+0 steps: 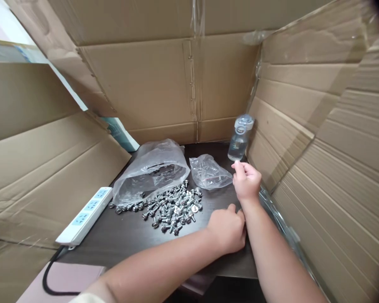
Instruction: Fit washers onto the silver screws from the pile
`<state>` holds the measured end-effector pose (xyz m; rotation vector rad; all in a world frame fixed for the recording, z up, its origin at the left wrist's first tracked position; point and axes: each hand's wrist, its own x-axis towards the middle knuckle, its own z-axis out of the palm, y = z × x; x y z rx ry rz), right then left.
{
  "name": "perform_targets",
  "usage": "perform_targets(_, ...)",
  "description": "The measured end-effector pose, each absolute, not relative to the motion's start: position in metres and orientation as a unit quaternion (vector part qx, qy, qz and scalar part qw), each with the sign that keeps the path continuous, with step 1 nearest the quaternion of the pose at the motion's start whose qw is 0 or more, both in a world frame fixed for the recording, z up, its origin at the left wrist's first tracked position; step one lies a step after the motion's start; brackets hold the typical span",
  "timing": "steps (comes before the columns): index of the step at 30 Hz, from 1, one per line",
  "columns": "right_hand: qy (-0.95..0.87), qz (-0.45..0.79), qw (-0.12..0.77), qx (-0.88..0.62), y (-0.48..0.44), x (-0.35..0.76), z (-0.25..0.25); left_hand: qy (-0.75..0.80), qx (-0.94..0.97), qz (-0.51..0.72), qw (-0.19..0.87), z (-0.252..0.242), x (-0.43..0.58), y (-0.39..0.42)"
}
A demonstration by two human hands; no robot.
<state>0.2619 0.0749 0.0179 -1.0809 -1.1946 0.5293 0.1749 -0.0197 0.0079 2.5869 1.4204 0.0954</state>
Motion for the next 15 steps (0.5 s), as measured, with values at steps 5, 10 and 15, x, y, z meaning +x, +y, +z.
perform_targets(5, -0.53, 0.203, 0.658, -0.495, 0.069, 0.254, 0.021, 0.492, 0.864, 0.025, 0.107, -0.003, 0.173, -0.015)
perform_targets(10, -0.553, 0.198, 0.643, -0.491, 0.063, 0.25, 0.023, 0.488, 0.865, 0.018, 0.117, -0.007, 0.173, -0.013)
perform_targets(15, -0.568, 0.195, 0.634, -0.488, 0.062, 0.249, 0.02, 0.491, 0.862, 0.026, 0.127, -0.008, 0.174, -0.013)
